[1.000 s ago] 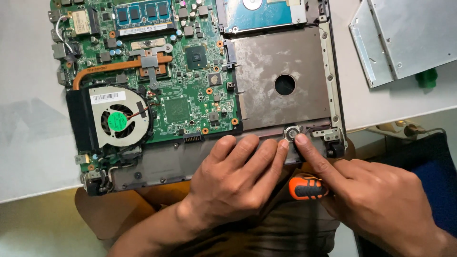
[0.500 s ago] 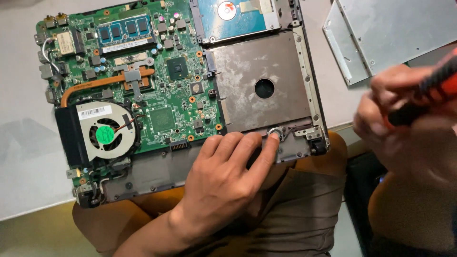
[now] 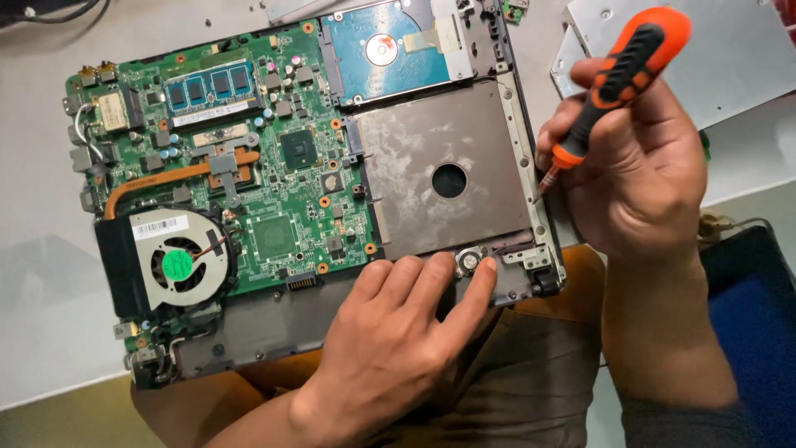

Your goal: The person brushes the internal components of a laptop, removes the RAM and hard drive by hand, and then uses a screwdriver to detach the cooling fan and various screws from the motherboard.

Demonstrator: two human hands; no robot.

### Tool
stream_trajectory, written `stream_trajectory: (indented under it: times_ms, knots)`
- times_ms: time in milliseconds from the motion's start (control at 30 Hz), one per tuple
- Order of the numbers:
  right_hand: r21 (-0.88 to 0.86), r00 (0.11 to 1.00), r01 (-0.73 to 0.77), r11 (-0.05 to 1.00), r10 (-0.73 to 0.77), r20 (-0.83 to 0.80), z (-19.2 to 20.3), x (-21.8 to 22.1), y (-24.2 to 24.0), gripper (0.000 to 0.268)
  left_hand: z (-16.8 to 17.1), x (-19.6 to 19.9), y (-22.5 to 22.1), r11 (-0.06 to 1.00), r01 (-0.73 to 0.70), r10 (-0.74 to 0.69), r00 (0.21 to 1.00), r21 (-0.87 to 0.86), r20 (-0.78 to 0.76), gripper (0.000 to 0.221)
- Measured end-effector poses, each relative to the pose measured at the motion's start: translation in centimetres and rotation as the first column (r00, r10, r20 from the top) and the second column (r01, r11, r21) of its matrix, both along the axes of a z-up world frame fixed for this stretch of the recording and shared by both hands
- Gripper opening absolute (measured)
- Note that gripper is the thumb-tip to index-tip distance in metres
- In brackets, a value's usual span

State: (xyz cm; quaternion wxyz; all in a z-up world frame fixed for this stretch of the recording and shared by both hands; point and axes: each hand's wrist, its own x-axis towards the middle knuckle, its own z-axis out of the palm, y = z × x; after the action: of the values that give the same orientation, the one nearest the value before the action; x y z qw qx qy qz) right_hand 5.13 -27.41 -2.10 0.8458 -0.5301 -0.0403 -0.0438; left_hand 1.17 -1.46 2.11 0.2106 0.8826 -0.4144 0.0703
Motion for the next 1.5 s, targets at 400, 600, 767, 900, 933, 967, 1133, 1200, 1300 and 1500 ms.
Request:
stream_trajectory:
  times_ms: [400, 600, 767, 900, 933, 967, 1133, 1200, 1300, 1500]
  knots:
    - [0.035, 0.986, 0.132, 0.991, -0.128, -0.106, -0.6, -1.1, -0.6, 0.057, -0.2, 0.6, -0.5, 0.997, 0.049, -0.049, 0.999, 0.053, 0.011, 0.046]
    - [0.083, 0.986, 0.165, 0.983, -0.162, -0.045, -1.8, -1.9, -1.4, 0.055, -0.2, 0.3, -0.5, 0.997, 0.057, -0.057, 0.998, 0.059, 0.004, 0.047]
    - [0.016, 0.981, 0.193, 0.981, -0.193, -0.016, -1.8, -1.9, -0.9, 0.053, -0.5, -0.5, -0.6, 0.997, 0.010, -0.011, 1.000, 0.072, 0.014, 0.045]
    - [0.061, 0.980, 0.200, 0.978, -0.200, -0.004, -2.4, -2.2, -1.1, 0.050, -3.2, -3.8, -0.7, 0.996, -0.055, 0.044, 0.984, 0.063, 0.170, 0.042]
    - [0.064, 0.977, 0.211, 0.975, -0.211, -0.014, -2.4, -2.1, -1.1, 0.051, -5.1, -5.4, -0.7, 0.994, 0.109, -0.103, 0.978, -0.025, 0.183, 0.035]
    - [0.067, 0.975, 0.223, 0.973, -0.222, -0.024, -2.4, -2.1, -1.0, 0.053, -7.0, -7.0, -0.6, 0.956, 0.271, -0.245, 0.947, -0.110, 0.207, 0.029]
    - [0.047, 0.977, 0.209, 0.977, -0.210, 0.021, -0.9, -1.8, 0.2, 0.066, -19.8, -13.4, 0.7, 0.969, 0.242, -0.221, 0.936, 0.047, -0.274, 0.027]
    - [0.007, 0.979, 0.204, 0.979, -0.205, 0.015, 0.4, -2.2, 1.5, 0.076, -22.1, -14.5, 1.2, 0.975, 0.200, -0.159, 0.930, 0.092, -0.331, 0.029]
    - [-0.245, 0.987, 0.110, 0.963, -0.077, 0.140, 0.4, -3.6, 2.3, 0.079, -24.1, -16.0, 1.4, 0.972, 0.218, -0.180, 0.926, 0.083, -0.331, 0.034]
    - [-0.372, 0.983, 0.030, 0.928, 0.040, 0.179, -0.9, -3.5, 1.9, 0.070, -23.5, -16.3, 1.2, 0.956, 0.248, -0.147, 0.867, 0.156, -0.476, 0.028]
